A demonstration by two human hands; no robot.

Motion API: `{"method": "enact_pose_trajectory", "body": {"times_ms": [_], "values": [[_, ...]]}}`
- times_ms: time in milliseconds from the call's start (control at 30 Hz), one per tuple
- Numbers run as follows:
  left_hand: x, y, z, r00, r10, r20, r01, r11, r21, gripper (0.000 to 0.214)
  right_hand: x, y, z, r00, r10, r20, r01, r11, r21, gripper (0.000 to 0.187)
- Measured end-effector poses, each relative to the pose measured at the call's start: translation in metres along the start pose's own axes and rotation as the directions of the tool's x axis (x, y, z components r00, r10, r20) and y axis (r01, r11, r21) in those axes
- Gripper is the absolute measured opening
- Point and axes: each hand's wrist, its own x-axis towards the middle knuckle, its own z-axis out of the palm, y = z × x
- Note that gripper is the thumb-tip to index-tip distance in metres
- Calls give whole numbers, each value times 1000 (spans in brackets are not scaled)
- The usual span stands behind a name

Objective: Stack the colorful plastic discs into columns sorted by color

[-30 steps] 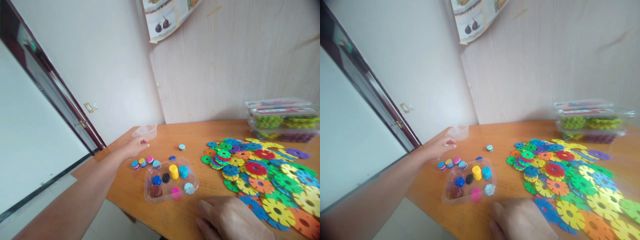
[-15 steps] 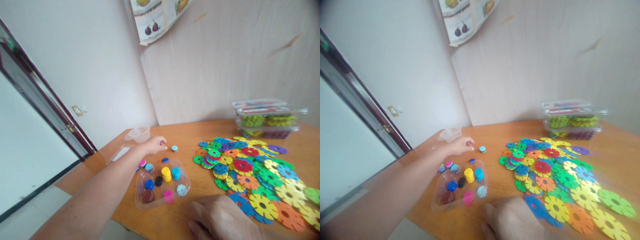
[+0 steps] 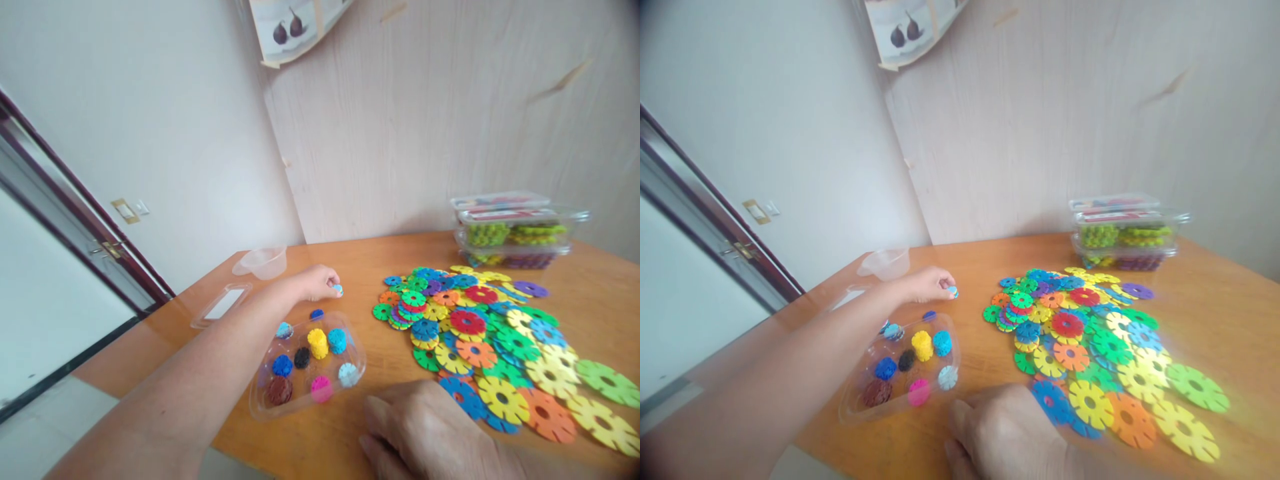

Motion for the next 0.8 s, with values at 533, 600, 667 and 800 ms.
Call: {"method": "enact_pose_trajectory", "body": {"times_ms": [533, 600, 667, 800], "values": [[-14, 5, -11, 988, 71, -134, -67, 997, 38, 30, 3, 2, 4, 1000, -7, -25, 7, 1000, -14, 12], [-22, 5, -15, 983, 87, -161, -80, 996, 49, 30, 3, 4, 3, 1000, -15, -20, 15, 1000, -5, 11], [-32, 7, -19, 978, 104, -180, -95, 994, 57, 30, 3, 6, 3, 999, -40, 0, 40, 999, 20, 10], [-61, 20, -24, 972, 154, -177, -156, 988, 6, 29, 2, 8, 4, 998, -62, 4, 62, 997, 38, 9]]}}
